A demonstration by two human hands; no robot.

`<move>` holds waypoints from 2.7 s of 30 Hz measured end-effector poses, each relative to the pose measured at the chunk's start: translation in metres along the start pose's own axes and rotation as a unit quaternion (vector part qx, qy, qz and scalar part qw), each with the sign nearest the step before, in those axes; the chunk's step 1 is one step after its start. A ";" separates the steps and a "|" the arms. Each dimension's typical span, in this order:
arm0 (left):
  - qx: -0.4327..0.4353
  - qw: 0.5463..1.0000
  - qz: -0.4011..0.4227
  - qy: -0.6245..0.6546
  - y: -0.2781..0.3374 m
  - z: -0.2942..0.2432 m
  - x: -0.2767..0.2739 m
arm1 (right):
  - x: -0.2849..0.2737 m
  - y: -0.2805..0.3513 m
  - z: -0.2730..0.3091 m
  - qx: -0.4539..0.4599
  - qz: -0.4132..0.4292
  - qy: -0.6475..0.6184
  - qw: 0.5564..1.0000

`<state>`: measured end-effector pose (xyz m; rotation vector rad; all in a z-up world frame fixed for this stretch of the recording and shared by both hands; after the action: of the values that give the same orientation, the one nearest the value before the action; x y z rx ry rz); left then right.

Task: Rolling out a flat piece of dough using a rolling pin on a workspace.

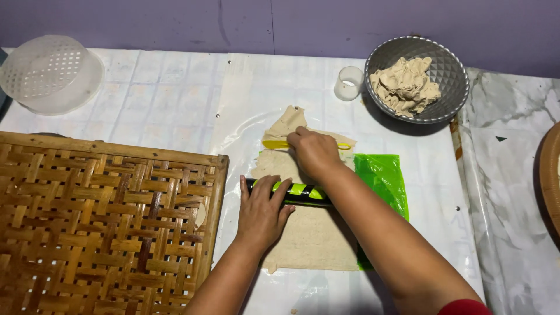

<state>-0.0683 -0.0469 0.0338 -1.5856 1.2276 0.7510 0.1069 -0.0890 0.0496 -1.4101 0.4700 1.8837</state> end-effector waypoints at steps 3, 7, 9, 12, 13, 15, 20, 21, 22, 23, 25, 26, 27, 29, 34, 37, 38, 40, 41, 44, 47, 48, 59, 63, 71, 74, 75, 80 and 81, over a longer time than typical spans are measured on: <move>0.001 1.000 -0.012 -0.004 0.004 -0.002 0.000 | 0.018 -0.007 0.010 -0.028 0.001 -0.014 1.000; 0.002 1.000 -0.015 -0.011 0.005 -0.001 -0.004 | 0.012 -0.003 0.002 -0.030 0.006 -0.009 0.999; 0.014 1.000 -0.024 -0.001 0.002 -0.001 -0.009 | -0.004 0.004 -0.011 -0.036 0.006 0.021 0.999; 0.014 1.000 -0.015 0.013 -0.011 0.005 -0.016 | -0.030 0.019 -0.047 0.002 0.022 0.068 0.997; 0.015 1.000 -0.015 0.013 -0.018 0.009 -0.018 | -0.036 0.025 -0.064 0.003 0.021 0.069 0.997; -0.053 0.996 0.037 0.066 -0.030 0.023 -0.014 | -0.047 0.037 -0.101 0.024 -0.004 0.145 0.989; -0.068 0.996 -0.041 0.036 -0.081 0.093 0.032 | -0.076 0.079 -0.161 0.075 -0.024 0.166 0.983; -0.080 0.995 -0.058 0.031 -0.094 0.110 0.045 | -0.083 0.086 -0.168 0.102 -0.026 0.160 0.981; -0.076 0.995 -0.058 0.032 -0.106 0.111 0.047 | -0.085 0.097 -0.168 0.105 -0.028 0.161 0.981; -0.098 0.993 -0.053 0.026 -0.115 0.113 0.051 | -0.088 0.108 -0.171 0.146 -0.043 0.143 0.978; -0.118 0.992 -0.046 0.021 -0.133 0.108 0.046 | -0.089 0.132 -0.174 0.190 -0.059 0.125 0.972; -0.173 0.985 -0.008 0.027 -0.140 0.106 0.040 | -0.088 0.145 -0.178 0.237 -0.069 0.096 0.964; -0.227 0.973 0.030 0.032 -0.144 0.103 0.034 | -0.086 0.158 -0.181 0.283 -0.079 0.067 0.954; -0.244 0.968 0.026 0.050 -0.146 0.111 0.042 | -0.078 0.185 -0.188 0.310 -0.095 0.037 0.945; -0.204 0.967 -0.071 0.133 -0.144 0.092 0.023 | -0.063 0.248 -0.222 0.356 -0.155 -0.010 0.921; -0.134 0.966 -0.116 0.190 -0.143 0.062 -0.002 | -0.067 0.286 -0.252 0.383 -0.224 0.006 0.896; -0.097 0.970 -0.111 0.193 -0.144 0.049 -0.012 | -0.072 0.297 -0.262 0.390 -0.244 0.018 0.888; -0.056 0.972 -0.110 0.198 -0.147 0.026 -0.031 | -0.082 0.312 -0.276 0.398 -0.269 0.034 0.877; -0.020 0.973 -0.109 0.201 -0.148 0.012 -0.038 | -0.086 0.319 -0.282 0.424 -0.254 0.059 0.867; 0.037 0.968 -0.106 0.222 -0.150 -0.027 -0.061 | -0.097 0.330 -0.294 0.468 -0.230 0.080 0.849; 0.070 0.961 -0.096 0.249 -0.149 -0.068 -0.079 | -0.098 0.342 -0.303 0.481 -0.227 0.072 0.844; 0.082 0.958 -0.092 0.260 -0.149 -0.081 -0.084 | -0.099 0.345 -0.305 0.473 -0.237 0.070 0.846; 0.091 0.915 -0.049 0.390 -0.137 -0.176 -0.063 | -0.083 0.347 -0.337 0.447 -0.207 0.082 0.866; 0.130 0.947 -0.055 0.289 -0.115 -0.186 -0.013 | -0.085 0.344 -0.328 0.426 -0.192 0.126 0.875; 0.176 0.973 0.080 0.129 -0.056 -0.178 0.079 | -0.081 0.319 -0.236 0.286 -0.144 -0.067 0.945; 0.137 0.983 0.074 0.094 -0.055 -0.158 0.069 | -0.079 0.300 -0.186 0.227 -0.089 -0.119 0.963; 0.100 0.992 0.043 0.070 -0.056 -0.145 0.064 | -0.075 0.292 -0.169 0.204 -0.059 -0.132 0.968; 0.017 0.999 0.034 -0.017 -0.062 -0.084 0.031 | -0.059 0.232 -0.162 0.125 0.000 -0.095 0.988; -0.009 0.997 0.064 -0.033 -0.061 -0.074 0.026 | -0.055 0.217 -0.164 0.120 0.022 -0.065 0.990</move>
<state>-0.0090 -0.1236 0.0555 -1.4949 1.2850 0.8910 0.0658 -0.3614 0.0184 -1.1215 0.6439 1.8693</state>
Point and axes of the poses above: each hand's wrist, its own y-axis away from the middle knuckle, its own x-axis out of the palm, z = x × y, the point moved 5 cm from there along -y, towards the middle knuckle, and after that the axes turned 15 degrees about x, right-handed, at the moved point
